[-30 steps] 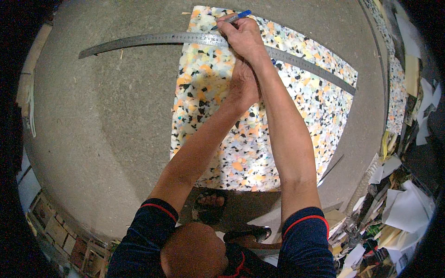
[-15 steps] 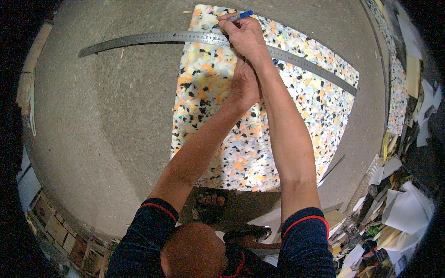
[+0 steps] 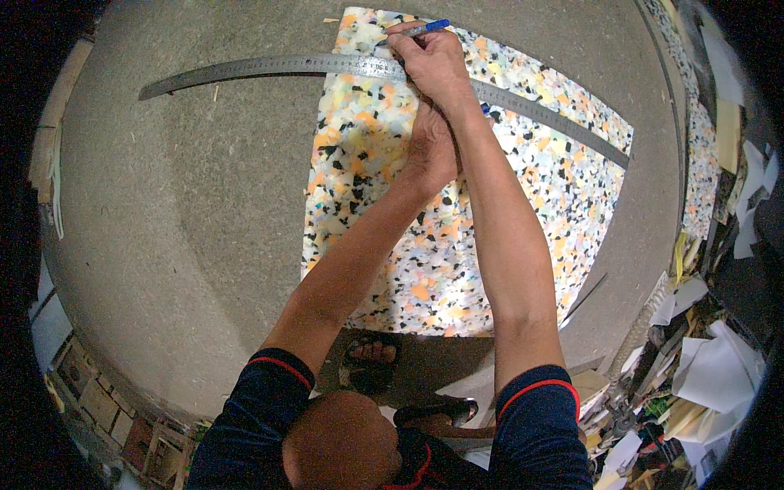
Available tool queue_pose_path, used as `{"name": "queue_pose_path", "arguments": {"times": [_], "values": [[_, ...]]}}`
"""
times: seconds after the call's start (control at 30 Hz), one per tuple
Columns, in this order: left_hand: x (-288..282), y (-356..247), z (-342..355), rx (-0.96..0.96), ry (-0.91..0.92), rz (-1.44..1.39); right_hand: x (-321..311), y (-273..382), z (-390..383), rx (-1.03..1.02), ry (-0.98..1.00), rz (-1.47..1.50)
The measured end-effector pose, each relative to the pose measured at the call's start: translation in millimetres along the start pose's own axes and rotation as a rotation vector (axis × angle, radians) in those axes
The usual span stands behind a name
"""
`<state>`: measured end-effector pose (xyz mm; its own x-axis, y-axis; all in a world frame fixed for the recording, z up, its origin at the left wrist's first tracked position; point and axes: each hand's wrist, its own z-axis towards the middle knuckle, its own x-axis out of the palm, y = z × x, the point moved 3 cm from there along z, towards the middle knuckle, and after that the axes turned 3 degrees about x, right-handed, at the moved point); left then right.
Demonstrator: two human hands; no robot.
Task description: The person measures and marks a speckled laminate sheet using a metal ruler and a blue pen, then cuts along the marked lines with a utility knife. The person repeats the measure-mark-cut cycle on multiple sections of the sheet.
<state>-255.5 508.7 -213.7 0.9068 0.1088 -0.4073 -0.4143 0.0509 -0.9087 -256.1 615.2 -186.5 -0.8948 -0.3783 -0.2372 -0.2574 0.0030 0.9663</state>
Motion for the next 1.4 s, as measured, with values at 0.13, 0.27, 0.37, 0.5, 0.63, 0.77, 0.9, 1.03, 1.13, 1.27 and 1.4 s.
{"name": "queue_pose_path", "arguments": {"times": [0.13, 0.27, 0.37, 0.5, 0.63, 0.77, 0.9, 1.03, 1.13, 1.27, 1.4], "values": [[4, -1, -1, 0.059, 0.031, 0.175, 0, -1, 1, -0.012, 0.015, -0.062], [-4, -4, -2, 0.034, -0.142, 0.031, 3, -1, 3, -0.046, -0.025, -0.008], [-8, -10, 4, 0.200, -0.102, 0.378, -7, 3, 2, 0.034, -0.122, 0.216], [-5, -11, 12, 0.243, -0.089, 0.488, -64, 20, -21, -0.114, -0.294, -0.031], [6, -11, 7, 0.288, -0.156, 0.458, -129, 14, -77, -0.195, -0.376, -0.808], [8, -24, 2, 0.309, -0.179, 0.464, -147, -3, -117, -0.278, -0.296, -1.016], [-34, -60, -29, 0.396, -0.270, 0.332, -153, 15, -138, -0.177, -0.139, -1.379], [-108, -64, -124, -0.241, -0.400, 0.304, -176, 51, -196, -0.225, -0.115, -1.190], [-121, -70, -173, -0.559, -0.275, 0.366, -210, 64, -263, -0.239, -0.234, -1.120], [-140, -103, -178, -0.629, -0.296, 0.239, -253, 81, -363, -0.209, -0.450, -1.037], [-167, -102, -164, -0.739, -0.230, -0.313, -249, 116, -428, -0.148, -0.660, -0.967]]}}
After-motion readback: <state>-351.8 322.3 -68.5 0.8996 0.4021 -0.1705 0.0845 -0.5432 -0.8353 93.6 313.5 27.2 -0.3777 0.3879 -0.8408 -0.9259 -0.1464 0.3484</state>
